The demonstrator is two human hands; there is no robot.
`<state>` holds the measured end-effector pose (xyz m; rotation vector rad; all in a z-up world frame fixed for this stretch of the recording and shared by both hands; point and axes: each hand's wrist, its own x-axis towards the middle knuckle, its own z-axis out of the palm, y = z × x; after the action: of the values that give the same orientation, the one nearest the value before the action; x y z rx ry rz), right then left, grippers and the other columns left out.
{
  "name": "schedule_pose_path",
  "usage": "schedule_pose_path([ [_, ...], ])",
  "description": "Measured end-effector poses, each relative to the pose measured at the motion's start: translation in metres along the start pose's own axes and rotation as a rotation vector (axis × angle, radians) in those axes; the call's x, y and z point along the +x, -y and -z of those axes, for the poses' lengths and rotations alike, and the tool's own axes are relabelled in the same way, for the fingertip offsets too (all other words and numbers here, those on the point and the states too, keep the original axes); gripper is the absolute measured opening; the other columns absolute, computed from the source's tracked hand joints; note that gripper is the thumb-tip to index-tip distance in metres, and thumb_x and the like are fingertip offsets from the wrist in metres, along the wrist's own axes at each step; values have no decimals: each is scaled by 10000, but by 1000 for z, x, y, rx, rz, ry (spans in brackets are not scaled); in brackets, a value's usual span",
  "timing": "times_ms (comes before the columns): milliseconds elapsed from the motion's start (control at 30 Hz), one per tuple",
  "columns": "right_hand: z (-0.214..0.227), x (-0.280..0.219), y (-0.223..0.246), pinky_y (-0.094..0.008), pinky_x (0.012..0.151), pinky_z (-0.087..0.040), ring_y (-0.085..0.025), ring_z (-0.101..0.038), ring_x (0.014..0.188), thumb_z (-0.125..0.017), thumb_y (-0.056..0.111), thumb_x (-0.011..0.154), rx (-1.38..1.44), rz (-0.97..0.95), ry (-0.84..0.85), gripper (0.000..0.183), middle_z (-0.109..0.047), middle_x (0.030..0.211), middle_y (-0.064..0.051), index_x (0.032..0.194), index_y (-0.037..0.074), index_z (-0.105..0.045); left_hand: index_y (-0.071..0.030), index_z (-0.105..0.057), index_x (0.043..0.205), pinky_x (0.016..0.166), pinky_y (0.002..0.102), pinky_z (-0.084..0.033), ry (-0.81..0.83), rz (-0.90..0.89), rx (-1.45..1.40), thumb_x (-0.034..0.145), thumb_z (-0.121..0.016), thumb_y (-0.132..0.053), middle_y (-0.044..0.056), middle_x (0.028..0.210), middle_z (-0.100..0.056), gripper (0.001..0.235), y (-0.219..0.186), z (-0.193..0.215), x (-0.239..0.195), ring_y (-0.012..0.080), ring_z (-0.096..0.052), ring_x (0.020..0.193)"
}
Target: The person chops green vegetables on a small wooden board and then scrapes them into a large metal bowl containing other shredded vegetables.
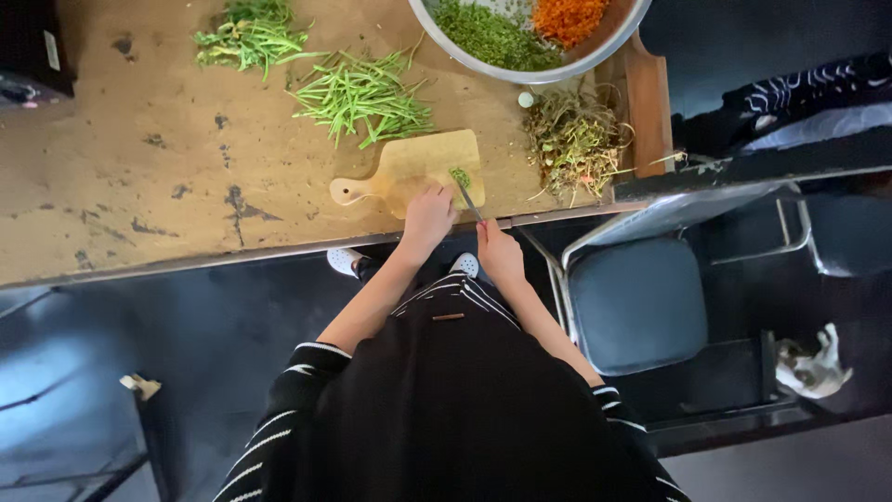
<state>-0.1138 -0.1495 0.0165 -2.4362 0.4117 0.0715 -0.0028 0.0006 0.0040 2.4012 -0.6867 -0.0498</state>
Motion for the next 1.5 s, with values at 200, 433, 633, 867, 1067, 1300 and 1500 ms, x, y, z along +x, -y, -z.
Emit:
schedule_pose_path([
  [200, -5, -3, 22, -601, 604, -531, -466, -689, 679, -479, 336, 1057, -203, -80, 13, 261, -719, 760, -204, 1038, 90, -566, -57, -643, 963, 748, 449, -553, -13, -49, 9, 770, -705, -132, 134, 970, -647, 216, 8, -3, -6, 349, -655, 953],
  [433, -30, 16, 19, -564, 584, -558, -434, -713, 668, -471, 264, 1048, -356, -103, 72, 210, -719, 737, -201, 1130, 79, -530, -69, -633, 908, 758, 441, -551, -79, -85, -5, 794, -688, -87, 128, 946, -632, 128, 17, -13, -11, 344, -650, 917],
  [633, -38, 29, 12, -514, 563, -587, -391, -736, 656, -476, 216, 1027, -482, -2, 58, 224, -725, 720, -178, 1190, 72, -527, -82, -631, 866, 685, 456, -544, -116, 29, -80, 807, -693, -101, 108, 865, -646, 87, 8, -10, -9, 334, -665, 829],
  [867, -23, 28, 2, -532, 623, -581, -403, -740, 720, -459, 276, 1062, -520, 28, 134, 230, -736, 775, -188, 1112, 74, -555, -77, -622, 851, 659, 463, -540, -192, 152, -60, 810, -693, -103, 119, 853, -640, 86, -3, -16, -11, 340, -667, 809],
  [1067, -6, 22, -4, -556, 616, -566, -434, -725, 703, -444, 330, 1078, -432, 45, 125, 282, -721, 748, -215, 1134, 78, -558, -69, -618, 866, 680, 462, -545, -243, 164, -5, 822, -703, -126, 122, 903, -647, 111, -5, -21, -13, 342, -666, 865],
  [1300, -18, 35, -4, -576, 621, -564, -437, -726, 714, -433, 239, 1043, -402, 144, 73, 272, -728, 761, -207, 1238, 101, -565, -63, -621, 901, 659, 465, -556, -203, 176, 4, 837, -695, -123, 127, 938, -630, 115, -8, -28, -18, 354, -666, 870],
  [1500, -2, 31, -10, -581, 709, -561, -455, -717, 772, -504, 325, 1038, -325, 66, 98, 271, -728, 829, -232, 1139, 115, -642, -59, -609, 934, 703, 442, -568, -249, 142, 33, 825, -690, -115, 123, 958, -606, 147, -12, -17, -15, 341, -655, 932],
])
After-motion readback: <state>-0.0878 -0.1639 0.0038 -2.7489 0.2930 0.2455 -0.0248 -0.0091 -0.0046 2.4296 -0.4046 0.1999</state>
